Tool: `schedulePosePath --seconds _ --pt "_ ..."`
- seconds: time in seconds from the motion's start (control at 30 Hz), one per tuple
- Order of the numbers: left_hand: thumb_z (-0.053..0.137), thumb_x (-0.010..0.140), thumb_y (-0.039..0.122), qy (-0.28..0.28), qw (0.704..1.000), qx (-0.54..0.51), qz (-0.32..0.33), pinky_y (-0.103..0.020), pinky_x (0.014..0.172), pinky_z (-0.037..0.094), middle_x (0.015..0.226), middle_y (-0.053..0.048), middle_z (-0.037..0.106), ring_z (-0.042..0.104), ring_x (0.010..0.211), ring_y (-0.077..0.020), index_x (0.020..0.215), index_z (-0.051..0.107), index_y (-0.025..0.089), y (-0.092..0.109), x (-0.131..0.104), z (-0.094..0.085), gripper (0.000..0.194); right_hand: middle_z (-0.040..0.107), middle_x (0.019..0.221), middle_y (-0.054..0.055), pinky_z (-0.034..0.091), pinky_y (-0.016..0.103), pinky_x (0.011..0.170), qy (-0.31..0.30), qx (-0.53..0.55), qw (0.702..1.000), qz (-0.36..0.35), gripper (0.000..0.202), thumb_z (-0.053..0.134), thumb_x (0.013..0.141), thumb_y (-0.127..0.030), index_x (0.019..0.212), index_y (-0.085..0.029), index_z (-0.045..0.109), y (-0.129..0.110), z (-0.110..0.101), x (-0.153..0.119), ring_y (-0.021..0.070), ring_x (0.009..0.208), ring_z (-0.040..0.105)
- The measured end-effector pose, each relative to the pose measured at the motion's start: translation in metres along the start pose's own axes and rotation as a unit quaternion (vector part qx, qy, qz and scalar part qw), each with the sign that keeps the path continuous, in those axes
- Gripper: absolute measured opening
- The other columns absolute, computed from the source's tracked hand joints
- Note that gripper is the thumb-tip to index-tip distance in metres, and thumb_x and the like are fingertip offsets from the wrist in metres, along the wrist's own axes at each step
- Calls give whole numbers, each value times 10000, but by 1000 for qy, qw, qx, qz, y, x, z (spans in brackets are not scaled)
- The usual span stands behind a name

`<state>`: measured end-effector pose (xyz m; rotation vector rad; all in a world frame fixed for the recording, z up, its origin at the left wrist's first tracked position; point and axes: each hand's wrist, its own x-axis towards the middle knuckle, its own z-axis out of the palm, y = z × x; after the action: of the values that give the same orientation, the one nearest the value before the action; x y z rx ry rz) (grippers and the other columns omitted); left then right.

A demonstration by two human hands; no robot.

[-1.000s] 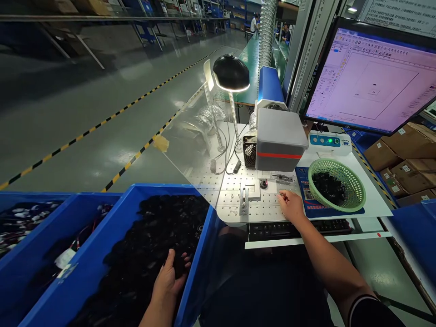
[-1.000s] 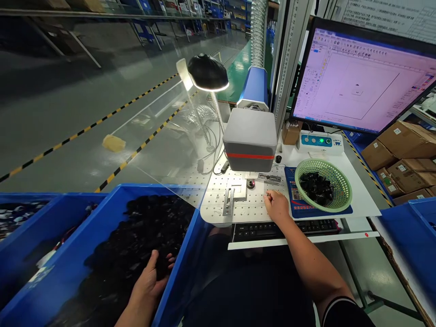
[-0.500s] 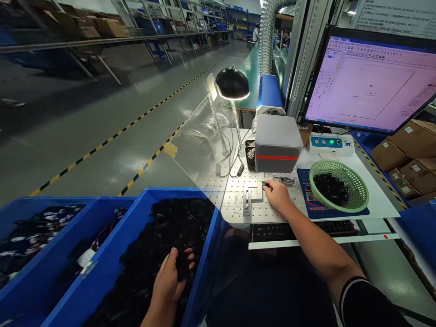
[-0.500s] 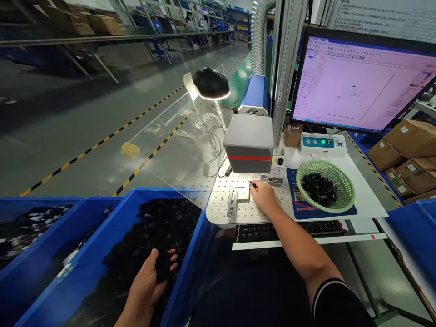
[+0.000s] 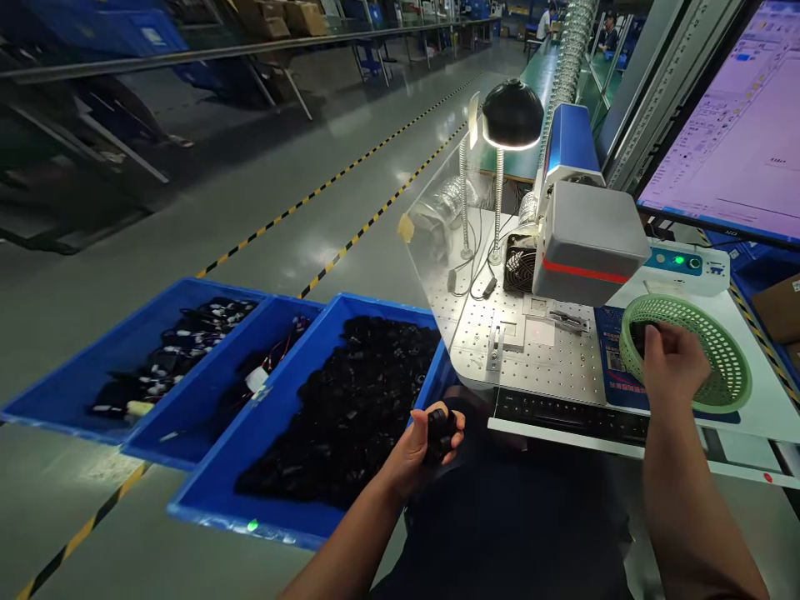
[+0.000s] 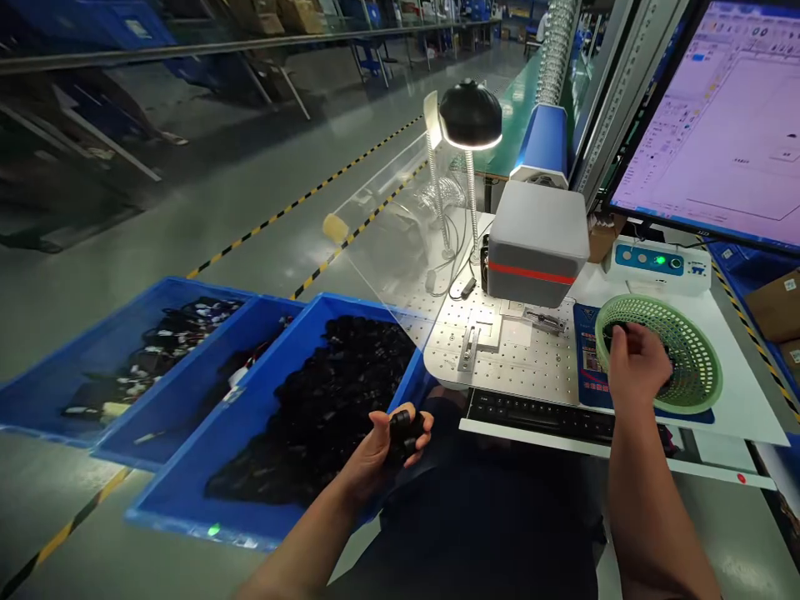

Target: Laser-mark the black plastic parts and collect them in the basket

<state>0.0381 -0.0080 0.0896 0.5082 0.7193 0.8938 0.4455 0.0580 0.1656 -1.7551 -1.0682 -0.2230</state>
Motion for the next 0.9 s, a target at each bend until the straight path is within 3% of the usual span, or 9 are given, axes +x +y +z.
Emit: schedulePosePath --seconds 0.1,0.2,0.3,0.37,0.43,0.5,0.57,0.73,0.9 --pt "573 670 830 -40 999 22 -12 -239 471 393 931 -101 586 512 691 -159 815 582 192 -5 5 4 654 697 800 94 550 365 668 12 0 1000 12 450 640 863 -529 1074 -137 704 -10 -14 -16 218 683 657" --pt "528 631 875 -75 995 66 -29 -243 464 379 912 -100 593 502 648 -148 830 595 189 -12 7 8 717 717 855 73 562 340 689 -173 98 980 -28 303 618 903 -453 1000 -184 716 -48 -12 -61 198 730 668" --pt "451 622 917 -127 980 138 -61 -248 464 360 812 -84 593 468 576 -129 878 617 176 -19 5 16 801 718 902 42 569 334 780 -442 208 865 -115 162 597 929 -316 978 -237 731 -96 -8 -110 187 817 672" --pt "420 618 938 -157 967 186 -79 -253 482 368 735 -65 578 460 557 -129 917 638 160 -22 1 22 861 704 1016 42 555 330 874 -559 250 775 -153 191 605 910 -229 1049 -262 731 -121 -7 -133 189 951 665" --pt "410 637 940 -162 959 218 -77 -282 565 439 740 -70 592 509 613 -155 947 660 145 -23 -4 29 890 672 1063 39 544 297 874 -635 256 711 -157 262 625 874 -159 1092 -262 726 -133 -6 -147 175 977 652" --pt "391 672 930 -147 958 238 -63 -336 703 496 797 -87 622 560 712 -192 974 679 138 -24 -7 33 895 642 1045 31 533 260 824 -675 245 680 -146 286 643 844 -120 1087 -245 726 -136 -5 -153 156 934 642" --pt "358 680 936 -141 955 253 -60 -369 782 500 822 -96 634 579 778 -218 985 692 132 -25 -8 36 922 618 1001 20 514 239 776 -689 233 672 -140 242 654 831 -115 1034 -223 730 -134 -3 -156 140 877 626" --pt "336 672 949 -135 950 274 -71 -340 707 476 790 -100 634 586 781 -231 1003 704 117 -32 -4 34 968 586 893 10 463 234 705 -681 181 689 -170 73 673 811 -115 840 -175 705 -130 1 -159 126 781 573" --pt "352 676 938 -133 952 263 -80 -337 709 471 791 -96 642 586 784 -228 1027 696 121 -33 -3 32 954 610 933 33 456 255 703 -673 153 687 -227 123 709 816 -161 934 -184 738 -129 -1 -160 153 817 568"
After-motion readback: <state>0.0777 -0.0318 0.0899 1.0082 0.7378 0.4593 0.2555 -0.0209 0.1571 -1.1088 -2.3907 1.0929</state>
